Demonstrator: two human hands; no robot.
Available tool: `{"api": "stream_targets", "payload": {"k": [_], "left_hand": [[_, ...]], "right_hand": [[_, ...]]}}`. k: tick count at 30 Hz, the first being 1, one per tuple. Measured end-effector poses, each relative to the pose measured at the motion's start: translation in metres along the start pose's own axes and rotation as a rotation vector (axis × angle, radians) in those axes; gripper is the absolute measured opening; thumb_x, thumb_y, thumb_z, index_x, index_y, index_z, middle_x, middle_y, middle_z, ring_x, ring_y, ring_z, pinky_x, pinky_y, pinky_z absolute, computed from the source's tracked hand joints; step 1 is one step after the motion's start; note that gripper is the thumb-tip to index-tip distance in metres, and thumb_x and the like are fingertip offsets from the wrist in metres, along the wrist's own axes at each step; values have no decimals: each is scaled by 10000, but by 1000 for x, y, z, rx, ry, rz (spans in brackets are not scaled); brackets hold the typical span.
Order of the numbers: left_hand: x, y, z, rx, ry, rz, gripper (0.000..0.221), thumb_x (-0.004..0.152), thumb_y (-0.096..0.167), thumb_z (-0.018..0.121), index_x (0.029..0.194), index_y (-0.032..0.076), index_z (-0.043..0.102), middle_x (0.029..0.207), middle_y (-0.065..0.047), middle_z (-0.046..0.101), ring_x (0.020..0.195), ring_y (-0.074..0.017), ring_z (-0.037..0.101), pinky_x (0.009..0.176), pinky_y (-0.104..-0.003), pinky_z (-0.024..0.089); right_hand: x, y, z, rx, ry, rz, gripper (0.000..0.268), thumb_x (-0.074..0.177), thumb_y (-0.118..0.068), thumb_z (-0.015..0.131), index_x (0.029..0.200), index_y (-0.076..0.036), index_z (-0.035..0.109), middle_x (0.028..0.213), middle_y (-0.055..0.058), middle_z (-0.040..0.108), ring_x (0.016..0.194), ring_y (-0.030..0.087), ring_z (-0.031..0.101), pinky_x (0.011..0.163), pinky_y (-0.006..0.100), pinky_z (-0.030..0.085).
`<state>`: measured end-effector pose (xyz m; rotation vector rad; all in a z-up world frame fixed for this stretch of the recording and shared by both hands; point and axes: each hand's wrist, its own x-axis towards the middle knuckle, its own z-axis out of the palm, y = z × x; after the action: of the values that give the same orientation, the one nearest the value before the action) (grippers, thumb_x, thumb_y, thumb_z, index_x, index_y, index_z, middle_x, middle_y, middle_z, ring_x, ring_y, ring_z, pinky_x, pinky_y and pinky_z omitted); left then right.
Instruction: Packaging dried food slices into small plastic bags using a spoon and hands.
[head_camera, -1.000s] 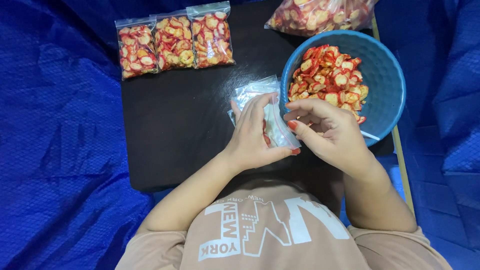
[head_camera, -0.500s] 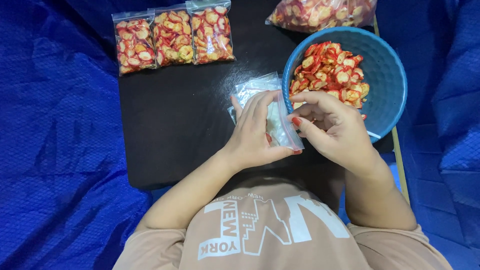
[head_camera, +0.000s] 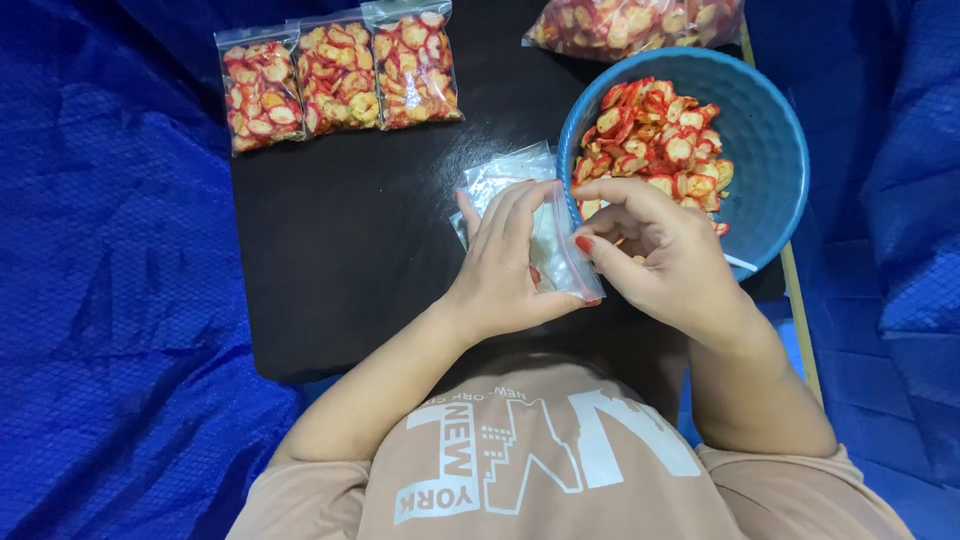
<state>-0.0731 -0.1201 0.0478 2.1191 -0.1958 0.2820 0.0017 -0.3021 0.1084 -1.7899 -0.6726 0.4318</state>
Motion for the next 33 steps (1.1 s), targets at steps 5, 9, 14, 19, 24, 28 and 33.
{"api": "stream_targets", "payload": {"k": [5,9,14,19,24,28,33], "left_hand": [[1,2,-1,-9,26,21,936,733,416,910,1435,83,388,1339,-170,513,1344,-408,482,1130,-829,-39],[-1,-4,3,31,49,17,856,737,338,896,1396,74,417,1260,-163,541,1270,-395,535,1143,-801,54],[2,-5,0,88,61,45,812,777,357,872,1401,88,427,1208,-116,539,1226,-360,549,1143,-755,140],[-3,-13,8,95,66,67,823,756,297,873,1421,80,438,1168,-116,533,1195,-378,542,1152,-769,43],[-4,-14,9,106,104,51,867,754,341,908,1443,94,444,1152,-107,538,1170,-345,544,1153,-762,-31],[-9,-21,-1,98,27,74,1202,582,417,990,1539,67,352,1298,-188,537,1310,-430,502,1105,-800,-140],[-16,-33,3,211,-133,-52,1038,717,148,866,1582,52,301,1286,-190,566,1335,-448,486,1023,-890,-121]], "right_hand": [[1,14,-1,-12,40,-12,468,902,104,627,1355,-1,573,873,143,733,754,207,711,652,341,641],[-3,19,-2,-124,102,-27,305,904,87,667,1191,-12,637,838,134,729,699,214,698,607,336,613],[0,16,2,-389,141,-87,183,873,60,672,904,-91,770,734,110,711,647,278,701,531,331,566],[3,-1,2,-471,-20,-136,241,938,48,602,1062,-51,783,861,176,695,798,367,697,672,433,571],[8,-9,9,-308,-94,-111,295,897,-4,716,1191,-3,748,921,213,732,784,363,723,624,424,582],[4,-1,4,-357,-88,-126,261,883,51,682,1141,31,724,867,202,720,813,401,716,668,480,570],[3,4,-10,-479,-66,-103,277,888,12,647,1133,-35,770,885,134,704,803,329,696,701,433,556]]}}
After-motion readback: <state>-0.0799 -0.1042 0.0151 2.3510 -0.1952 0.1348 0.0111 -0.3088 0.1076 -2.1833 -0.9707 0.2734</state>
